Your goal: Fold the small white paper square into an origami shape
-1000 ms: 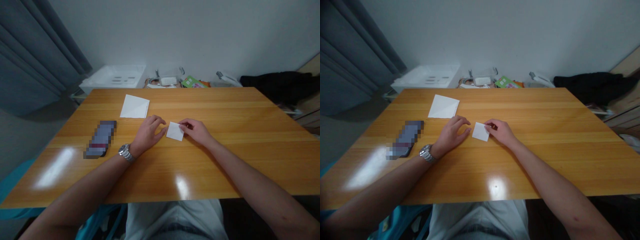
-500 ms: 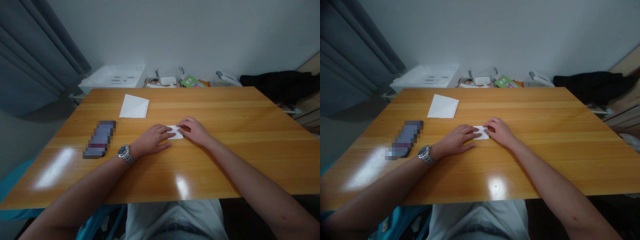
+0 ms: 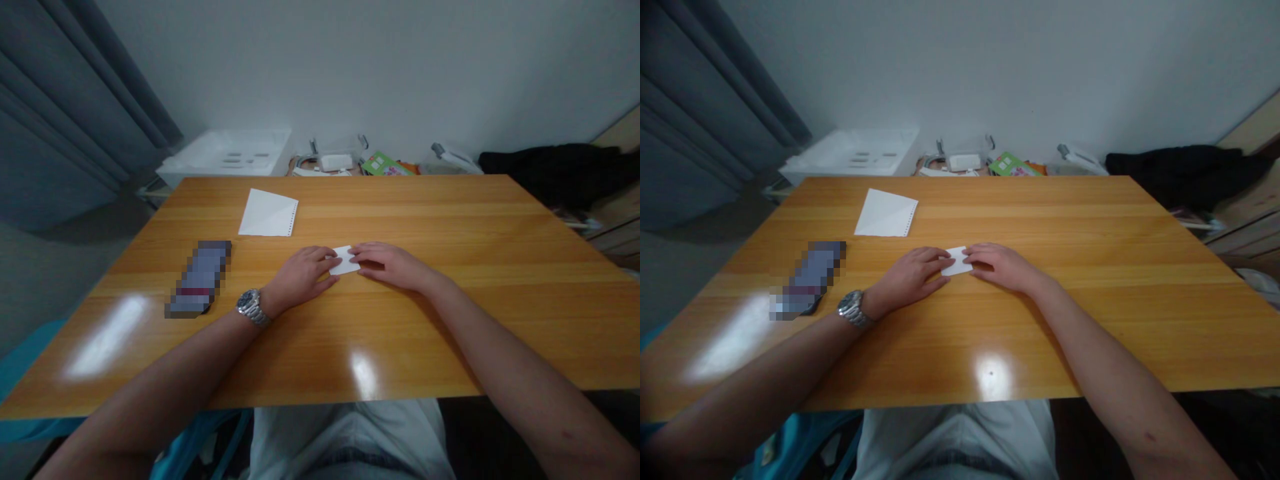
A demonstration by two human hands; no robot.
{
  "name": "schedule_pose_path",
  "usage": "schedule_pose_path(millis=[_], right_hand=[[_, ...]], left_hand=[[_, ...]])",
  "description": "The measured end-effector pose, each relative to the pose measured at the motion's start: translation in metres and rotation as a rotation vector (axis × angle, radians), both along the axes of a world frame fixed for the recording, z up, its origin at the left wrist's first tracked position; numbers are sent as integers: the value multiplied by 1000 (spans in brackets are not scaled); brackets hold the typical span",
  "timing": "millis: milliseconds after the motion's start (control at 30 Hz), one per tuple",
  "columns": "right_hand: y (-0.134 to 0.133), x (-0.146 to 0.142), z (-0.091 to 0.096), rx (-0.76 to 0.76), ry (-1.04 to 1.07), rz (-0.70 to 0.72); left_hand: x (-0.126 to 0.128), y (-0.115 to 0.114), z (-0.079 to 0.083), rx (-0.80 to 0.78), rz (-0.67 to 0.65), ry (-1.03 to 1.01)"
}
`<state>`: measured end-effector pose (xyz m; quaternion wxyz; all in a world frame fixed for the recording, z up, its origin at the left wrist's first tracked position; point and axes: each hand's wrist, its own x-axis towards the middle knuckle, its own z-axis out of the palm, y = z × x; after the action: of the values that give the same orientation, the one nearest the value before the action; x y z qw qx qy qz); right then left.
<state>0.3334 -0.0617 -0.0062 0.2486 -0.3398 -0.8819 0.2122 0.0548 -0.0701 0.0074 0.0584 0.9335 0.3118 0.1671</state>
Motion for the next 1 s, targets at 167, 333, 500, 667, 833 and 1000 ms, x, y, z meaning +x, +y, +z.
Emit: schedule_pose_path(millis=[167,333,500,667,833,1000], right_hand=[[1,0,-1,-28,29,-20],[-3,-4,2,-65,84,-40],[-4,-7,2,-97,132,-99],[-2,-4,2,-113,122,-36],[-1,-2,2,-115,127,-41],[-1,-2,2,-107,135,-103]], left_hand=[[0,1,-5,-21,-1,-18],[4,1,-7,6,25,-40],[7,1,-7,29,34,-56],[8,0,-6,11,43,-66],[6,1,-6,2,21,-71],[-2,0,-3,-73,-92,-97]])
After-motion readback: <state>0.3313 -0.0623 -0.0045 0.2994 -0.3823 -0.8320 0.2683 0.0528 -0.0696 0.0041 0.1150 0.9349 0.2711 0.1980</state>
